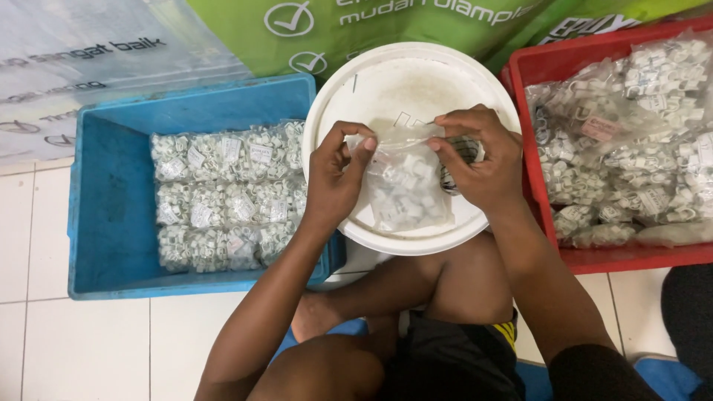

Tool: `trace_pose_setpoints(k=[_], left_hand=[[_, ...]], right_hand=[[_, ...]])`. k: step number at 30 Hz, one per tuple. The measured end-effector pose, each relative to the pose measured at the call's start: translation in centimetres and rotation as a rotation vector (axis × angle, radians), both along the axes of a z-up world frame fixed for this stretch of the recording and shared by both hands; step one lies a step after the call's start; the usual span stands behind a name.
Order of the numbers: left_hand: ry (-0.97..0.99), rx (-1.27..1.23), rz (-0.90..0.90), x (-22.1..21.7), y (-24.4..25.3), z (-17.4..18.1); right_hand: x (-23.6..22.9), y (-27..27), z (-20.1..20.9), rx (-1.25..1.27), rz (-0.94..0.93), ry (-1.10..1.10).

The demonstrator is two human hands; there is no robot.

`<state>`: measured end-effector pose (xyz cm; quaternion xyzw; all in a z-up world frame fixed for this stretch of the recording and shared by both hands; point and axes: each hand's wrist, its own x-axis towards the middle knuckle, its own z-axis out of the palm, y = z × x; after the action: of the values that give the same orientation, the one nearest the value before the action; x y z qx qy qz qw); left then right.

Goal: The person sits on the floor and wipes small plastic-wrapped items with a cloth. They pick up each item from a red bin, wipe it on a white bucket lid, and place it into a blue bin. The process is repeated for multiple items.

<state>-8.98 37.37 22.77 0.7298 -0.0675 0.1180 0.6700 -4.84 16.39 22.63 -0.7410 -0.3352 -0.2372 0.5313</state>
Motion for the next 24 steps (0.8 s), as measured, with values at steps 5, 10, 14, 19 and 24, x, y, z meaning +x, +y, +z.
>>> trace_pose_setpoints(k=[5,10,14,19,24], left_hand=[[-0.03,-0.01,0.004,-0.3,0.5,-1.2],[0.144,-0.012,-0.068,0.6,0.0,-0.5],[0.265,0.022,-0.158,0.8,-0.4,0.7],[0.246,0.045,-0.112,1.0,-0.4,-0.8],[0.222,0.032,-0.043,1.5,0.1,-2.4]], right_hand=[[0.1,0.1,0.7,0.065,0.035,0.06],[0.1,-0.4,0.9,0.078,0.049,0.113],[0.2,-0.2,0.8,0.081,0.048,0.223],[0.6,-0.3,0.4,0.106,-0.011,0.237],[0.6,-0.2,0.6,0.133,-0.012,0.247]])
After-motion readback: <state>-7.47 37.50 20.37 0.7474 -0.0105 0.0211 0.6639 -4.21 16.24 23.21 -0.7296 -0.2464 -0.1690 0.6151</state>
